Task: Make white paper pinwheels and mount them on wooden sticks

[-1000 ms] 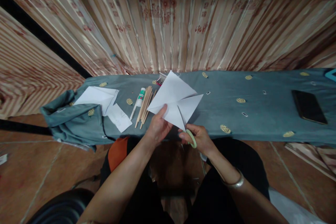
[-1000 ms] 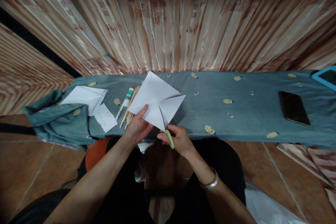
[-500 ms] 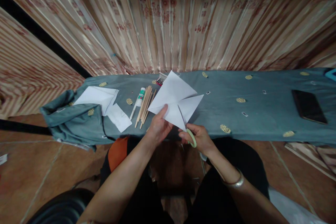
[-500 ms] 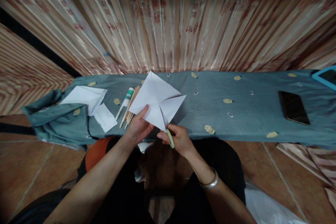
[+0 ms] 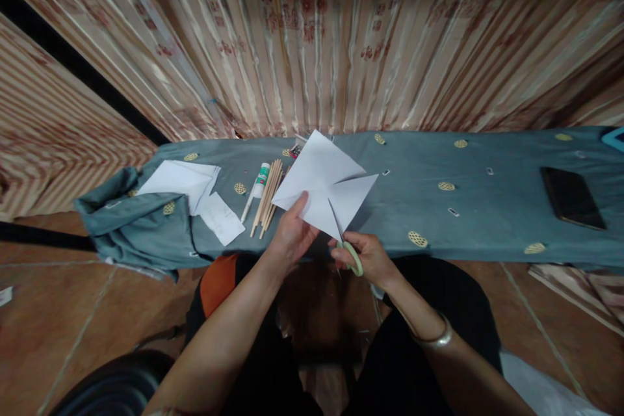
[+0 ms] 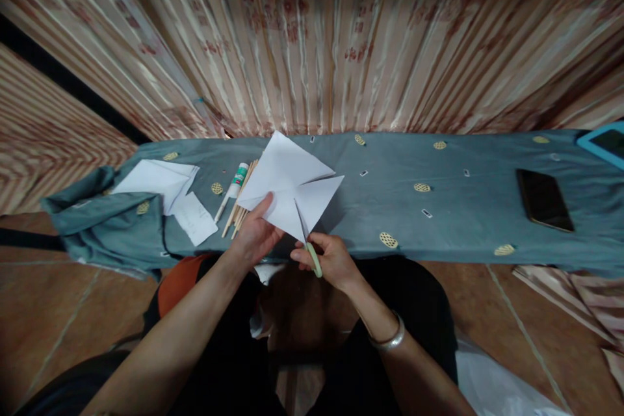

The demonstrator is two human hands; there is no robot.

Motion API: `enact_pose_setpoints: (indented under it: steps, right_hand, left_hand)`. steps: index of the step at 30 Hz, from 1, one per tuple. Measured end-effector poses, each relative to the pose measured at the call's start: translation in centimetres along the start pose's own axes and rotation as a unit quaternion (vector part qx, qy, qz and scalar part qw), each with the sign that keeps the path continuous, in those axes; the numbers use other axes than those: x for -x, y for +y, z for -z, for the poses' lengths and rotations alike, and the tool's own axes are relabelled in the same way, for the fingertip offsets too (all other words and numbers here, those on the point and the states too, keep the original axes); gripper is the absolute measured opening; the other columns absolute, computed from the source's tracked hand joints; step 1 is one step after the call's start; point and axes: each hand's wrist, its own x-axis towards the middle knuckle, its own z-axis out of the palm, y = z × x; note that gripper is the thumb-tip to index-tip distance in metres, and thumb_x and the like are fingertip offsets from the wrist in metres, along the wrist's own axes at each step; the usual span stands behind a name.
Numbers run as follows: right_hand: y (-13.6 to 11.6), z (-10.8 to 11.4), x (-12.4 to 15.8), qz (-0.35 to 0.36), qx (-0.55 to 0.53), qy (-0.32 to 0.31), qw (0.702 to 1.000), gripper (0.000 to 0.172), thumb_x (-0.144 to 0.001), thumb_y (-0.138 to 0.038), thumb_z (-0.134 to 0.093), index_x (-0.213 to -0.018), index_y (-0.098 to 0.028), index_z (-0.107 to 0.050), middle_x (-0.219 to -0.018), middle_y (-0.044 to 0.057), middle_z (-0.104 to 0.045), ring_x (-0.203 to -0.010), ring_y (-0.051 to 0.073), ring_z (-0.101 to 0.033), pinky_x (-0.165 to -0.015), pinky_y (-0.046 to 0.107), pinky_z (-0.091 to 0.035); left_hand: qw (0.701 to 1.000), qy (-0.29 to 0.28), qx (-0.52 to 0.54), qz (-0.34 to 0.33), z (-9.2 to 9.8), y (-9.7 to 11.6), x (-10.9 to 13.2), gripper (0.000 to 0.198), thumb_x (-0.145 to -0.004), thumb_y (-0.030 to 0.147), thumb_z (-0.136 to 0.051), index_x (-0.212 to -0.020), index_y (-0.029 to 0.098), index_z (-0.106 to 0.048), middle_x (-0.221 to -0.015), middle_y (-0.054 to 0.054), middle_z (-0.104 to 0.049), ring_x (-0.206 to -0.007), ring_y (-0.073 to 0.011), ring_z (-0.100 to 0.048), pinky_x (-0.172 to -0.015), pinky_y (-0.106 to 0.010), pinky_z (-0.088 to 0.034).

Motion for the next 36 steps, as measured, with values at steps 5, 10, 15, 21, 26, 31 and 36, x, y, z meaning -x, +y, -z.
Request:
enact_pose_setpoints:
  steps: [5,10,15,21,26,31,36]
  right_hand:
    - [0.6,1.1,0.6,-0.012,0.034,-0.039,0.999,0.045,-0.058,-0.052,-0.081,-0.079,-0.017,-0.063,-0.057,-0.004,-0.06,-0.05,0.01,-0.054,-0.05,0.023,-0.043]
    - [1.5,3.8,1.5,0.02,0.207,0.019,0.978,0.039,-0.064,-0.049,-0.078,-0.083,-0.017,-0.067,-0.056,-0.006,-0.056,-0.053,0.01,-0.051,-0.052,0.022,-0.038]
    - [1.6,7.6,2.4,0.065,0.311,0.12,0.941,0.047,-0.075,-0.051,-0.067,-0.108,-0.017,-0.063,-0.067,-0.001,-0.068,-0.06,0.017,-0.063,-0.061,0.028,-0.048]
    - [-2.0,12.5,2.1,-0.061,0.612,0.251,0.748,0.047,-0.082,-0.047,-0.059,-0.115,-0.014,-0.061,-0.087,0.016,-0.074,-0.087,0.034,-0.071,-0.07,0.036,-0.05]
    - [-5.0,16.7,-0.7,-0.145,0.677,0.286,0.663,0.043,-0.087,-0.042,-0.055,-0.111,-0.007,-0.062,-0.101,0.026,-0.071,-0.096,0.036,-0.069,-0.075,0.039,-0.049]
    - [-5.5,19.2,-2.0,-0.159,0.678,0.281,0.66,0.036,-0.087,-0.034,-0.056,-0.109,-0.006,-0.065,-0.105,0.026,-0.07,-0.1,0.034,-0.068,-0.079,0.038,-0.05]
    - [-5.4,17.2,-1.9,-0.102,0.68,0.273,0.673,0.034,-0.091,-0.027,-0.05,-0.111,-0.006,-0.066,-0.11,0.025,-0.069,-0.106,0.035,-0.066,-0.085,0.042,-0.05]
  left_hand:
    - [0.999,0.008,0.037,-0.039,0.3,1.1,-0.6,0.036,-0.098,0.017,-0.042,-0.129,0.007,-0.055,-0.101,-0.011,-0.075,-0.097,-0.0192,-0.071,-0.098,-0.033,-0.051]
    - [0.994,0.035,0.072,-0.075,0.9,2.4,-1.3,0.034,-0.097,0.015,-0.044,-0.128,0.008,-0.056,-0.101,-0.011,-0.075,-0.095,-0.0188,-0.072,-0.096,-0.032,-0.053]
    - [0.995,0.051,0.057,-0.067,1.1,2.1,-1.7,0.03,-0.095,0.013,-0.047,-0.122,0.012,-0.059,-0.095,-0.007,-0.075,-0.09,-0.0173,-0.072,-0.093,-0.031,-0.055]
    - [0.999,0.027,0.015,0.01,0.3,-0.8,-2.5,0.02,-0.094,0.014,-0.047,-0.107,0.013,-0.062,-0.086,-0.005,-0.074,-0.077,-0.0155,-0.071,-0.087,-0.031,-0.057]
    - [0.998,0.002,-0.01,0.061,-0.3,-3.4,-4.0,0.015,-0.09,0.015,-0.052,-0.103,0.015,-0.061,-0.091,-0.006,-0.072,-0.086,-0.0193,-0.07,-0.086,-0.034,-0.057]
    - [0.995,-0.006,-0.026,0.098,-0.6,-5.3,-5.4,0.012,-0.093,0.019,-0.047,-0.098,0.018,-0.059,-0.098,-0.008,-0.07,-0.097,-0.02,-0.068,-0.089,-0.035,-0.055]
    - [0.991,-0.042,-0.029,0.127,-1.0,-6.1,-5.6,0.017,-0.093,0.028,-0.05,-0.101,0.016,-0.06,-0.103,-0.01,-0.07,-0.097,-0.0216,-0.068,-0.093,-0.041,-0.053]
